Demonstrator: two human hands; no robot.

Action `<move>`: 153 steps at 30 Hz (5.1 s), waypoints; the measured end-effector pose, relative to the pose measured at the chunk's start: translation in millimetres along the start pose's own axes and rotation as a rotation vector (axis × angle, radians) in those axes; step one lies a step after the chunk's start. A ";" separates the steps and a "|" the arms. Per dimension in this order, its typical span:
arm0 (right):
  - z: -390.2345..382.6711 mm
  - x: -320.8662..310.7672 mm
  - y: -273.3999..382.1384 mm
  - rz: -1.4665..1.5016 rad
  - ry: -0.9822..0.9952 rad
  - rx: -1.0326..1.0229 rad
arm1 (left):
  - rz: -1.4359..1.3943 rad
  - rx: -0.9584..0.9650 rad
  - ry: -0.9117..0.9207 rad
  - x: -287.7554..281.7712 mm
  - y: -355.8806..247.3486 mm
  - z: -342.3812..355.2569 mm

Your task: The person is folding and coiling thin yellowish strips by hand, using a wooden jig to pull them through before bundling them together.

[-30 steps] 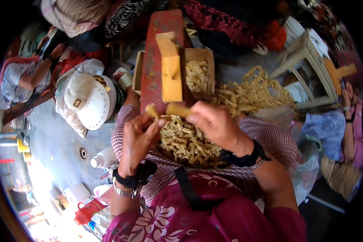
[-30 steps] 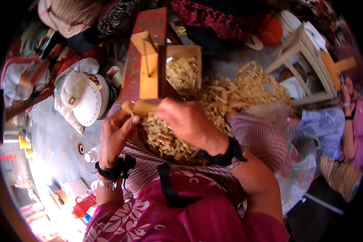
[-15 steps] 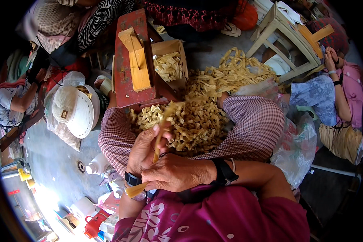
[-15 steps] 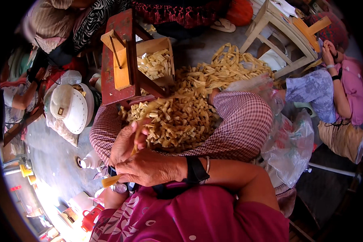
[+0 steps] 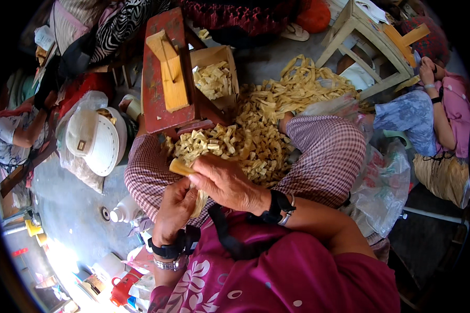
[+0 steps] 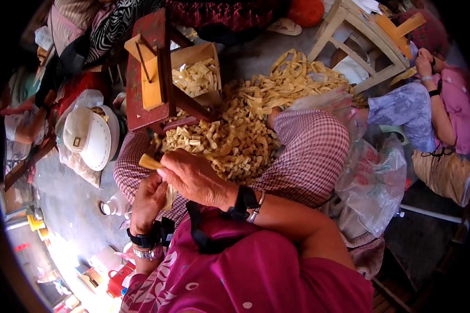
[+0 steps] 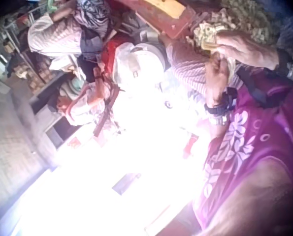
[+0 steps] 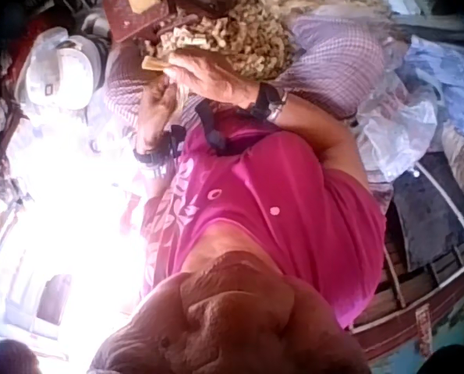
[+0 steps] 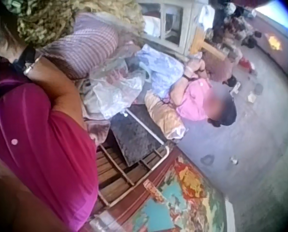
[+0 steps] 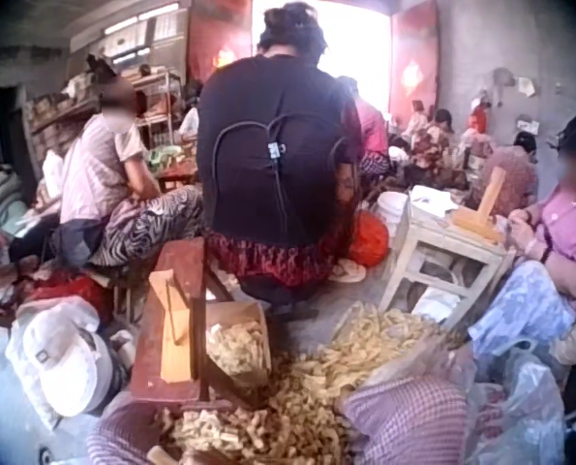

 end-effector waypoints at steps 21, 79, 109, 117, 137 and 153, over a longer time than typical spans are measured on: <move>-8.4 -6.4 18.8 0.147 0.120 -0.102 | -0.808 0.307 0.146 8.3 -18.8 -19.4; -29.7 -60.2 1.6 -0.204 0.133 0.045 | -0.922 0.153 0.046 -18.9 -10.8 16.4; 109.7 -83.8 -23.7 -0.308 0.218 0.066 | -0.565 0.481 -0.106 -77.7 -126.3 68.3; 167.2 -103.4 -41.8 -0.503 0.103 -0.104 | -0.487 0.456 -0.154 -96.8 -165.8 114.3; 34.9 -21.3 10.8 -0.034 0.243 -0.105 | -0.109 -0.053 0.110 -16.7 24.7 55.3; -51.7 36.3 11.0 0.679 0.342 0.369 | -0.696 -0.113 0.161 26.1 33.2 43.3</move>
Point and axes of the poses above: each hand's wrist, its own z-axis towards the middle knuckle, its own x-axis out of the palm, y = z × x, the point moved 8 cm from there along z, towards the middle knuckle, and after that the axes turned 9 degrees about -x, right-handed, at the moved point
